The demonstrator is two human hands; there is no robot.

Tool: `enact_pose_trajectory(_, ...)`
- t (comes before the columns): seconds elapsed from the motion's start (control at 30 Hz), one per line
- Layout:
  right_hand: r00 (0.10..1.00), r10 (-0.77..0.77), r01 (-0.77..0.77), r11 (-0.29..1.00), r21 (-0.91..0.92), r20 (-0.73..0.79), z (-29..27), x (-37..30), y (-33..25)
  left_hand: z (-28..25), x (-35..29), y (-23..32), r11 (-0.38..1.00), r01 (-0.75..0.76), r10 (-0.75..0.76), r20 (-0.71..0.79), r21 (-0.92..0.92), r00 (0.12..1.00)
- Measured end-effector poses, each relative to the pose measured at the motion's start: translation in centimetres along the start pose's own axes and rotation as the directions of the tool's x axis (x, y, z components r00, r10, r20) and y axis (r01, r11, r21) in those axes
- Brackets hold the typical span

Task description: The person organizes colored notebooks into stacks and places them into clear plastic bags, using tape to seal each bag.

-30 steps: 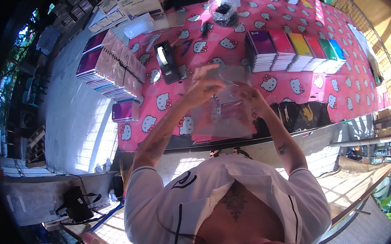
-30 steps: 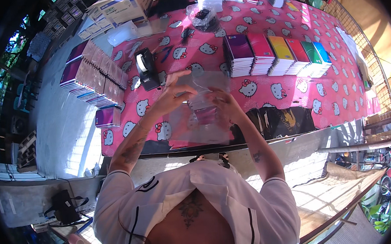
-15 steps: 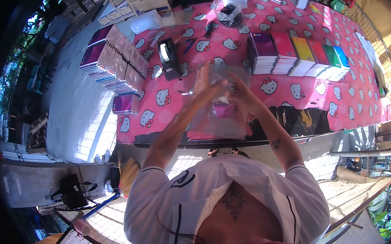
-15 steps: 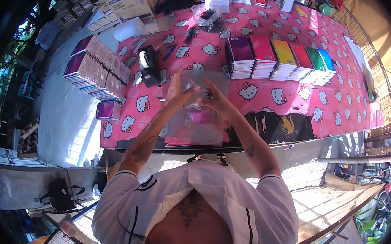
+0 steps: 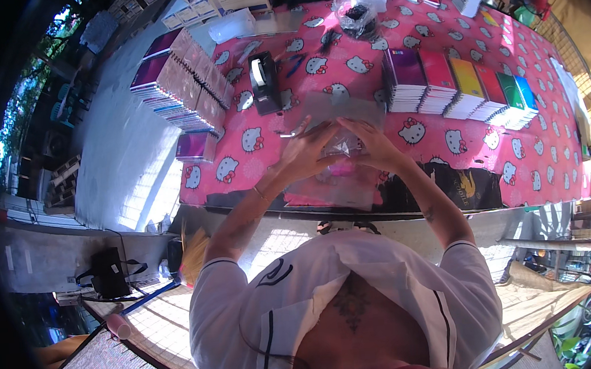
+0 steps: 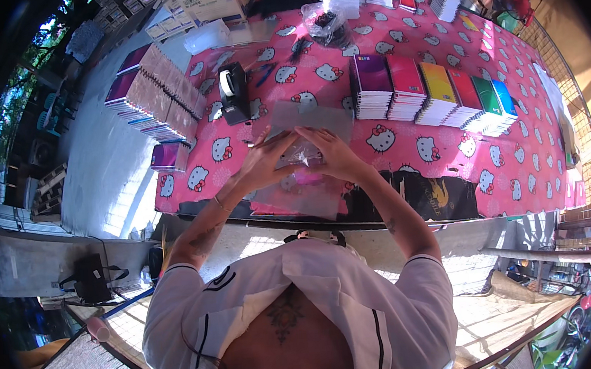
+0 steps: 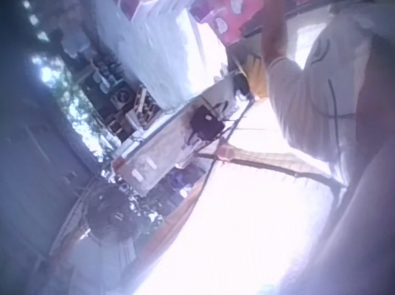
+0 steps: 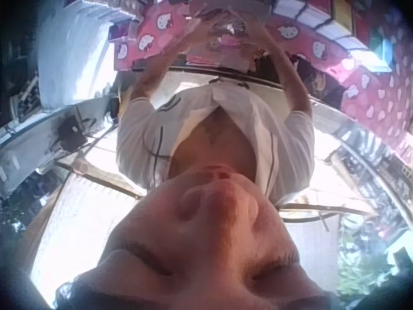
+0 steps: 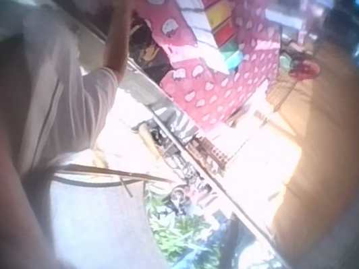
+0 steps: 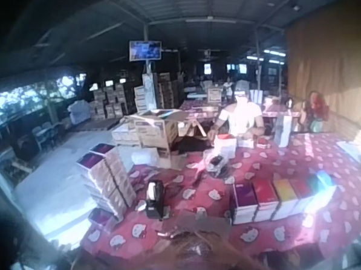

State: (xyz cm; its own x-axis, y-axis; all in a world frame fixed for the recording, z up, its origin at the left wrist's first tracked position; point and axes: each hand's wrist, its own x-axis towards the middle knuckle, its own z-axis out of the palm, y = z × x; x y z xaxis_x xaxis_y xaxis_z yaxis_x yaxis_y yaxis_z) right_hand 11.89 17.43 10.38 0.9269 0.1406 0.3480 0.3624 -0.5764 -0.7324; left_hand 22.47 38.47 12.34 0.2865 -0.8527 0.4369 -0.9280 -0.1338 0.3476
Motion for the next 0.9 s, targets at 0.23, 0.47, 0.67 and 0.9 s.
enact_pose_trajectory(0.23,0.988,0.042,-0.029,0.995,0.094,-0.147,2.3,-1.0,0.5,0.6,-1.5,1.5,0.932,0.159,-0.230,-0.191,-0.327,0.954)
enact_pose_trajectory(0.47,0.976,-0.121,0.080,0.972,-0.222,-0.179,2.2,-0.7,0.1,0.6,-0.7,0.0,0.985,0.073,-0.069,-0.031,0.155,0.997)
enact_pose_trajectory(0.67,0.976,-0.113,0.049,0.949,-0.313,-0.188,2.0,-0.9,-0.2,0.4,-0.5,-0.9,0.994,0.057,-0.055,0.025,-0.092,0.998)
enact_pose_trajectory(0.9,0.977,0.137,-0.164,0.973,-0.163,-0.163,1.6,0.6,-1.1,0.9,2.0,-1.7,0.934,0.324,-0.307,0.122,-0.153,0.944)
